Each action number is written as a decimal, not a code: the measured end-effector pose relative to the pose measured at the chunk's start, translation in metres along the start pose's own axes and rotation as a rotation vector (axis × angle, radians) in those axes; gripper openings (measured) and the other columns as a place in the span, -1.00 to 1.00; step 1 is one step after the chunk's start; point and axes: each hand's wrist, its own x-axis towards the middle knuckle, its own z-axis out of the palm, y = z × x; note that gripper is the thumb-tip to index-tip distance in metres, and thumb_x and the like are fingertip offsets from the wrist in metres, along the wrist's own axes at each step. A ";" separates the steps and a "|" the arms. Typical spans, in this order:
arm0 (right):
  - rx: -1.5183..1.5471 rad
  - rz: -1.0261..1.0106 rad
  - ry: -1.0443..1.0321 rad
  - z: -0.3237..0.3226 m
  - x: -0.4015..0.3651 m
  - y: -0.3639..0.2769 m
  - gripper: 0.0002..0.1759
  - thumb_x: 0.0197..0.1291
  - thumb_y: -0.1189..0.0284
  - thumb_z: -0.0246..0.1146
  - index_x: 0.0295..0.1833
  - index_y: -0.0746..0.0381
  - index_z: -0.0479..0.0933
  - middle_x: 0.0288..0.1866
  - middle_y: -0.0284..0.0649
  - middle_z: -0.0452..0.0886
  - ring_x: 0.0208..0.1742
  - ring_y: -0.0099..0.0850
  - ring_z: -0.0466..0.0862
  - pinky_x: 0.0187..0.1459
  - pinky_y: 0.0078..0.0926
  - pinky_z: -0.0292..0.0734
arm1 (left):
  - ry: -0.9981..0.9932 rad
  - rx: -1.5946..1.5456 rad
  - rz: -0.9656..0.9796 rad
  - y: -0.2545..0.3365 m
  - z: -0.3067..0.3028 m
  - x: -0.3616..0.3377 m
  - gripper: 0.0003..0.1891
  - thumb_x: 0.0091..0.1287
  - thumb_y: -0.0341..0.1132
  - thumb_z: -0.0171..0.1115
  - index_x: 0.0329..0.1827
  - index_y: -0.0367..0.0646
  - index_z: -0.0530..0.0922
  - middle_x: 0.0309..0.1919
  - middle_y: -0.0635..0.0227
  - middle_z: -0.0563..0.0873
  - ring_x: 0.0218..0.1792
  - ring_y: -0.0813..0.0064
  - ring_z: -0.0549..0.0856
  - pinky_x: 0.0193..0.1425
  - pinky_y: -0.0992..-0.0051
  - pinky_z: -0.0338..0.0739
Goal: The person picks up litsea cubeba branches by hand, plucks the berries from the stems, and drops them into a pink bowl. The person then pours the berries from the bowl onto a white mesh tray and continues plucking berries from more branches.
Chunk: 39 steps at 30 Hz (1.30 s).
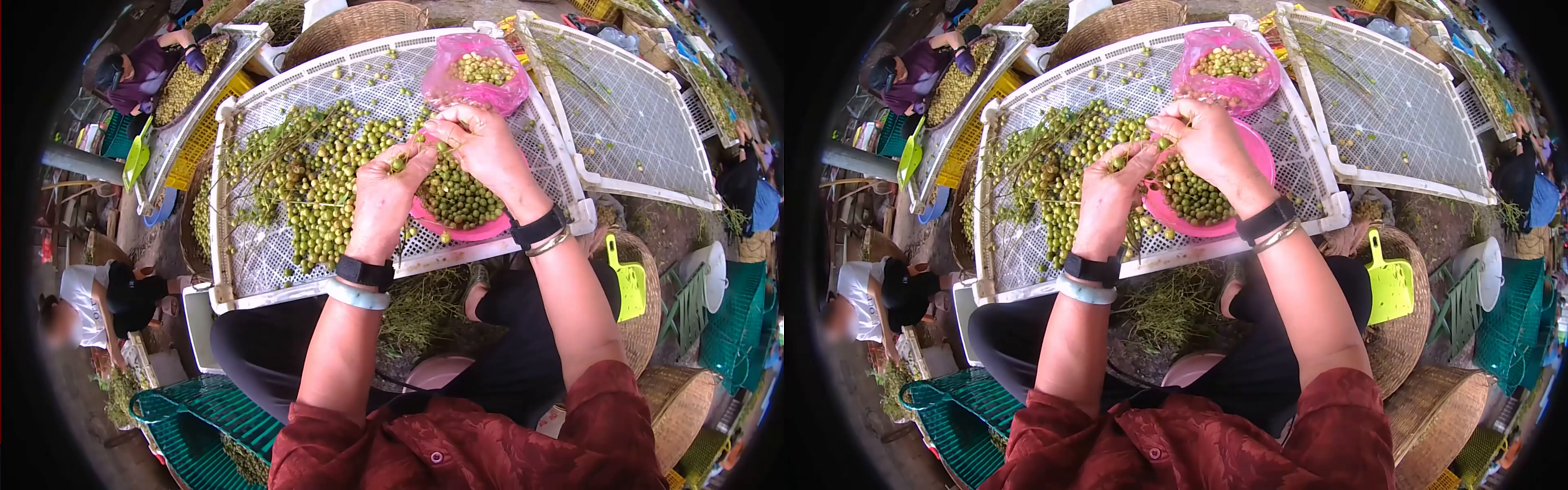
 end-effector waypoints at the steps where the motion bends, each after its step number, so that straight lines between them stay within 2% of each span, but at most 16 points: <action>1: -0.012 0.032 0.000 0.000 0.000 -0.001 -0.83 0.28 0.38 0.26 -0.26 0.27 0.54 -0.60 -0.46 0.38 -0.61 -0.75 0.37 -0.66 -0.71 0.21 | 0.008 -0.015 -0.006 -0.002 0.000 0.002 -0.82 0.29 -0.33 0.30 -0.14 -0.23 0.68 -0.40 0.50 0.68 -0.44 0.79 0.51 -0.33 0.71 0.39; 2: -0.025 0.064 0.002 -0.002 0.000 -0.003 -0.82 0.28 0.37 0.26 -0.26 0.27 0.54 -0.61 -0.46 0.38 -0.62 -0.75 0.36 -0.67 -0.71 0.19 | 0.016 -0.031 -0.012 -0.003 0.001 0.003 -0.83 0.29 -0.39 0.30 -0.13 -0.28 0.68 -0.38 0.46 0.69 -0.37 0.76 0.55 -0.24 0.68 0.46; 3: -0.038 0.097 0.003 -0.003 -0.001 -0.006 -0.81 0.28 0.36 0.27 -0.26 0.27 0.54 -0.61 -0.46 0.37 -0.63 -0.75 0.36 -0.68 -0.70 0.17 | 0.024 -0.037 -0.015 -0.002 0.001 0.003 -0.84 0.29 -0.38 0.30 -0.14 -0.27 0.68 -0.37 0.46 0.70 -0.37 0.76 0.55 -0.25 0.68 0.45; 6: 0.321 0.371 -0.082 -0.008 -0.005 -0.007 -0.78 0.29 0.31 0.26 -0.24 0.28 0.54 -0.61 -0.48 0.36 -0.67 -0.75 0.31 -0.70 -0.73 0.13 | 0.064 -0.039 -0.041 -0.001 -0.001 0.004 -0.85 0.28 -0.38 0.31 -0.18 -0.26 0.68 -0.36 0.45 0.71 -0.38 0.75 0.57 -0.30 0.70 0.44; 9: 0.367 0.373 -0.073 -0.010 -0.003 -0.004 -0.78 0.36 0.30 0.17 -0.10 0.24 0.53 -0.58 -0.53 0.28 -0.68 -0.77 0.20 -0.69 -0.76 0.04 | 0.116 -0.049 -0.079 -0.003 -0.003 0.006 -0.89 0.28 -0.38 0.31 -0.23 -0.23 0.67 -0.37 0.45 0.71 -0.40 0.77 0.57 -0.36 0.72 0.41; 12: 0.505 0.311 -0.031 -0.023 -0.003 -0.011 -0.76 0.31 0.27 0.24 -0.24 0.25 0.54 -0.58 -0.52 0.37 -0.67 -0.76 0.27 -0.67 -0.78 0.14 | 0.160 -0.137 -0.073 -0.002 -0.003 0.003 -0.92 0.29 -0.39 0.29 -0.26 -0.21 0.65 -0.41 0.49 0.69 -0.44 0.79 0.53 -0.40 0.73 0.36; 15: 0.174 0.279 -0.128 -0.011 -0.006 -0.019 -0.79 0.30 0.31 0.25 -0.25 0.25 0.54 -0.56 -0.51 0.41 -0.63 -0.77 0.30 -0.64 -0.77 0.19 | 0.168 -0.136 -0.052 0.002 -0.001 0.002 -0.94 0.29 -0.41 0.27 -0.25 -0.20 0.64 -0.46 0.53 0.65 -0.47 0.79 0.50 -0.41 0.74 0.35; 18: 0.099 0.083 -0.224 0.000 -0.009 -0.011 -0.82 0.28 0.34 0.27 -0.26 0.25 0.55 -0.54 -0.50 0.45 -0.58 -0.77 0.33 -0.60 -0.76 0.22 | 0.110 -0.075 0.025 -0.006 -0.004 0.003 -0.92 0.31 -0.38 0.24 -0.22 -0.18 0.62 -0.42 0.51 0.64 -0.45 0.75 0.53 -0.40 0.71 0.39; 21: 0.219 0.255 -0.277 -0.003 -0.010 -0.015 -0.86 0.27 0.41 0.27 -0.24 0.26 0.54 -0.53 -0.49 0.44 -0.55 -0.76 0.34 -0.59 -0.77 0.20 | 0.055 -0.077 0.011 -0.008 -0.006 0.004 -0.86 0.33 -0.30 0.20 -0.17 -0.15 0.61 -0.34 0.45 0.68 -0.39 0.68 0.60 -0.36 0.68 0.46; 27: 0.660 0.339 -0.289 -0.012 -0.011 -0.012 -0.86 0.32 0.43 0.18 -0.18 0.30 0.49 -0.48 -0.46 0.43 -0.55 -0.75 0.34 -0.60 -0.78 0.17 | 0.071 -0.245 -0.115 -0.002 -0.005 0.003 -0.87 0.32 -0.30 0.18 -0.17 -0.13 0.60 -0.40 0.52 0.62 -0.43 0.67 0.55 -0.34 0.63 0.44; 30: 0.551 0.265 -0.215 -0.022 -0.006 -0.006 -0.81 0.36 0.38 0.13 -0.18 0.31 0.48 -0.42 -0.40 0.48 -0.54 -0.72 0.40 -0.61 -0.78 0.24 | 0.108 -0.306 -0.158 -0.002 -0.008 0.002 -0.85 0.33 -0.28 0.19 -0.15 -0.13 0.59 -0.43 0.54 0.58 -0.46 0.64 0.54 -0.31 0.59 0.47; 33: 0.460 0.395 -0.207 -0.022 -0.010 -0.001 -0.77 0.39 0.33 0.11 -0.14 0.30 0.49 -0.38 -0.35 0.52 -0.52 -0.68 0.47 -0.62 -0.76 0.33 | 0.101 -0.406 -0.166 0.000 -0.010 0.001 -0.82 0.33 -0.26 0.20 -0.12 -0.15 0.58 -0.41 0.52 0.59 -0.47 0.63 0.54 -0.31 0.58 0.49; 34: 0.483 0.413 -0.279 -0.019 -0.012 0.001 -0.72 0.40 0.27 0.10 -0.08 0.30 0.49 -0.34 -0.31 0.55 -0.50 -0.64 0.52 -0.62 -0.75 0.39 | 0.078 -0.452 -0.148 -0.004 -0.012 0.003 -0.82 0.33 -0.26 0.21 -0.12 -0.15 0.57 -0.42 0.52 0.59 -0.48 0.64 0.54 -0.32 0.57 0.49; 35: 0.548 0.445 -0.345 -0.015 -0.014 0.003 -0.69 0.40 0.25 0.10 -0.05 0.30 0.49 -0.34 -0.32 0.54 -0.52 -0.65 0.51 -0.62 -0.75 0.36 | 0.037 -0.458 -0.127 -0.005 -0.013 0.004 -0.83 0.34 -0.27 0.20 -0.12 -0.15 0.56 -0.42 0.53 0.59 -0.48 0.65 0.55 -0.34 0.58 0.49; 39: 0.657 0.413 -0.403 -0.008 -0.016 -0.001 -0.76 0.35 0.31 0.18 -0.10 0.30 0.50 -0.40 -0.37 0.51 -0.53 -0.66 0.48 -0.63 -0.75 0.32 | -0.076 -0.400 -0.092 -0.005 -0.017 0.005 -0.86 0.35 -0.31 0.20 -0.12 -0.15 0.56 -0.43 0.54 0.60 -0.47 0.69 0.55 -0.40 0.65 0.44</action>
